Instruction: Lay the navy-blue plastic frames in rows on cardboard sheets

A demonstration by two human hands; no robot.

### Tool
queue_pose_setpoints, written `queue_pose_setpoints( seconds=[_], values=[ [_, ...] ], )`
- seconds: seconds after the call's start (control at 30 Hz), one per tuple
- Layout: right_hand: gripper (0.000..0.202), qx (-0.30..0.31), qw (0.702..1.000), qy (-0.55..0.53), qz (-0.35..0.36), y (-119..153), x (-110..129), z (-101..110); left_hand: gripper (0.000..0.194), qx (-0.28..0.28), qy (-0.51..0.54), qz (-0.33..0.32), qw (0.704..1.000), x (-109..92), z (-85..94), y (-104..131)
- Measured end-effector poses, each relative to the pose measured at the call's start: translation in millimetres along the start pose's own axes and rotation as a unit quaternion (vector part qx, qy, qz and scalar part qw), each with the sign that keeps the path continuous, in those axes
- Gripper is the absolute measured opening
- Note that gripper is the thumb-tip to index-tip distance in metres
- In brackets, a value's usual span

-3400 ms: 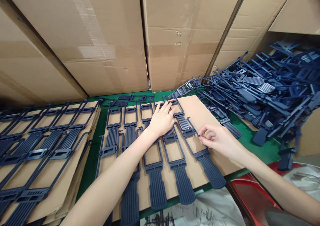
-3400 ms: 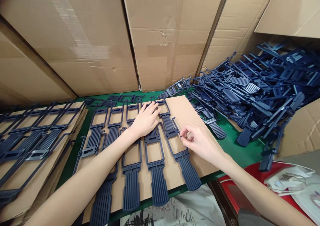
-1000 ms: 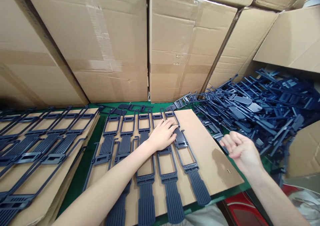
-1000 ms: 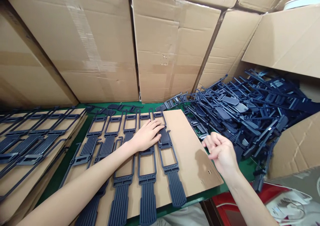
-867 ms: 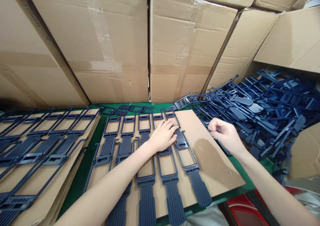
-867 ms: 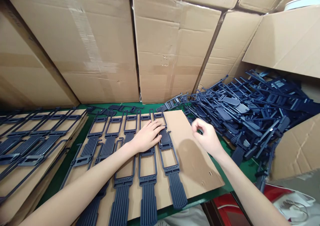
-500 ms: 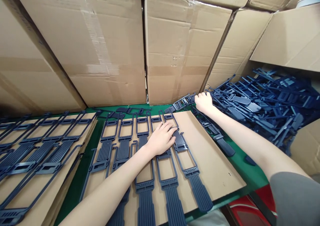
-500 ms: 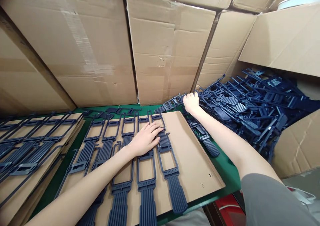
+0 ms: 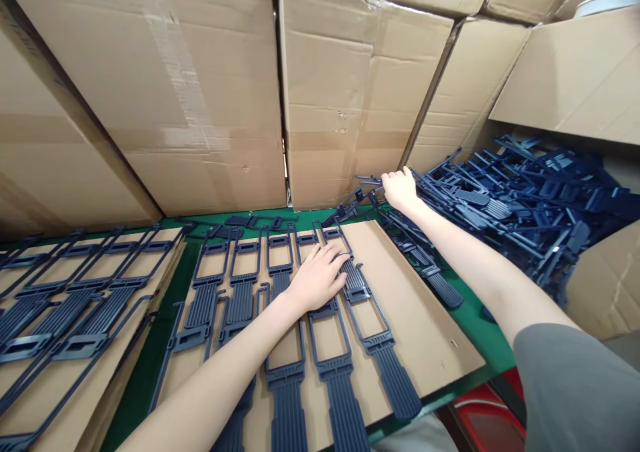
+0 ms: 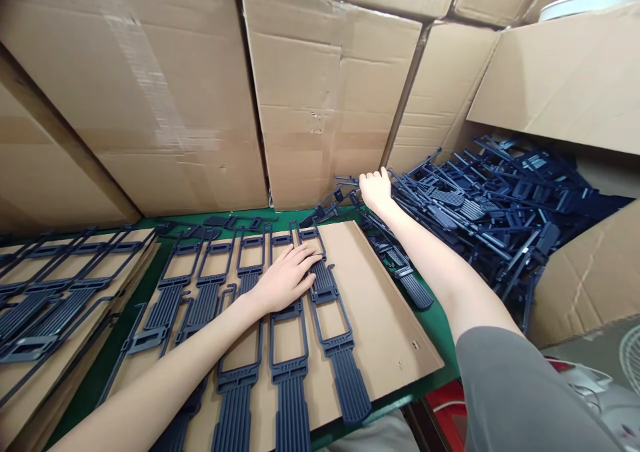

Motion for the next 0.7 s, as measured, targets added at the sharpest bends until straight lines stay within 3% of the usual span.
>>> queue_pose_setpoints(
  seconds=[0.27, 0.4, 0.47, 0.53, 0.6, 0.63, 0.7],
  values=[
    [0.037, 0.021, 0.996, -0.083, 0.021, -17.6, 3.7, 8.2, 0.041, 0.003, 0.004, 0.002, 1.0, -1.1, 1.7, 0.2],
    [0.034, -0.033, 0.99, -0.129, 0.033, -26.1, 10.8, 27.0, 0.039, 0.0, 0.008, 0.001, 1.0, -1.0, 1.9, 0.7],
    [0.032, -0.098, 0.971, -0.206, 0.066, -25.7, 16.6, 42.3, 0.039, 0.004, 0.007, 0.003, 1.0, -1.2, 2.3, 0.8],
    [0.029, -0.187, 0.91, -0.354, 0.106, -20.4, 22.0, 60.3, 0.04, 0.008, 0.004, 0.003, 1.0, -1.6, 3.1, 0.7],
    [0.026, -0.238, 0.812, -0.518, 0.123, -11.5, 25.8, 75.9, 0.04, 0.01, 0.002, 0.003, 1.0, -2.2, 3.7, 0.5],
    [0.026, -0.229, 0.769, -0.585, 0.118, -6.5, 27.6, 81.5, 0.04, 0.011, 0.001, 0.002, 1.0, -2.5, 3.8, 0.4],
    [0.03, -0.152, 0.699, -0.691, 0.101, 5.3, 31.6, 88.4, 0.039, 0.009, -0.001, 0.001, 1.0, -2.8, 3.7, 0.2]
  ],
)
Point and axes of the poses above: each hand's wrist, its own y-axis away from the middle knuckle, its own z-axis out of the back of the hand, x = y × z, the point moved 3 cm from there along -y, towards the middle knuckle, and after that the axes turned 5 degrees about x, right-handed, at the moved point
